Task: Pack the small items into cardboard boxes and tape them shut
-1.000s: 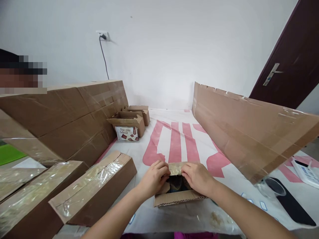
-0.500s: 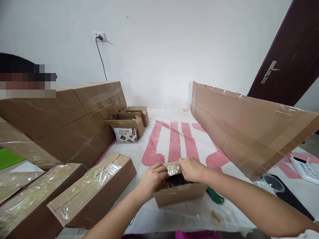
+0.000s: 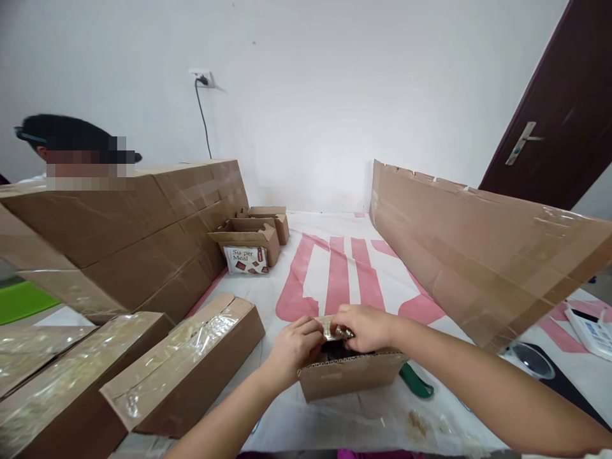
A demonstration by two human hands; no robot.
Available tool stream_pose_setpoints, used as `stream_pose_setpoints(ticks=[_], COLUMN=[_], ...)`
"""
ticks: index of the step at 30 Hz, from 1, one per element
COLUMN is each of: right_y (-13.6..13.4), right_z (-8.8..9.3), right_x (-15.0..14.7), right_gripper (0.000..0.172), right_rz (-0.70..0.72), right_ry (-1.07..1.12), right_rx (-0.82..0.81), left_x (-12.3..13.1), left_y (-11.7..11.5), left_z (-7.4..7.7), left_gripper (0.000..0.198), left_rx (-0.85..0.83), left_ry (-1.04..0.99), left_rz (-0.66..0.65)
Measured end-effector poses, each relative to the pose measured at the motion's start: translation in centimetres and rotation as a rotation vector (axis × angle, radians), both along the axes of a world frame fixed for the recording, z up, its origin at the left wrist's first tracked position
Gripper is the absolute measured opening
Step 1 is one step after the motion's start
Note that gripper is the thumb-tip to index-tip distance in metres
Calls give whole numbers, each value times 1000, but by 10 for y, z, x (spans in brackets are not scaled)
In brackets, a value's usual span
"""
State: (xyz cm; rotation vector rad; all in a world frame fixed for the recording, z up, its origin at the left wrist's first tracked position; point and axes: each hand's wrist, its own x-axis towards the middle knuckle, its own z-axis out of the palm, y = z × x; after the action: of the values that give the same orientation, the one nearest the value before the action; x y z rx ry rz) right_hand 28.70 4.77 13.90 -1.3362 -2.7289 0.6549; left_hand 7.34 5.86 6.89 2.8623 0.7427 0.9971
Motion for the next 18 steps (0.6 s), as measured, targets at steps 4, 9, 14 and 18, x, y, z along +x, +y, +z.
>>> stream_pose_setpoints(ticks=[4,9,14,18], right_y=[2,-1,-7,-16], right_z=[-8,-15,-5,2], right_x=[-10,-1,43,63], right_gripper=[22,24,24,14], right_rz=[90,194,-58,-315], right_ry=[-99,-85,-67,47], right_rx=[155,228,103,51], left_x=[1,2,-2,-2], left_y=[2,5,4,2], left_z=[-3,-6,-3,-1], left_gripper=[20,19,21,22], left_rx=[-2,17,-6,-32], left_ry=[-20,-30,-10,0], left_rz=[19,38,28,15])
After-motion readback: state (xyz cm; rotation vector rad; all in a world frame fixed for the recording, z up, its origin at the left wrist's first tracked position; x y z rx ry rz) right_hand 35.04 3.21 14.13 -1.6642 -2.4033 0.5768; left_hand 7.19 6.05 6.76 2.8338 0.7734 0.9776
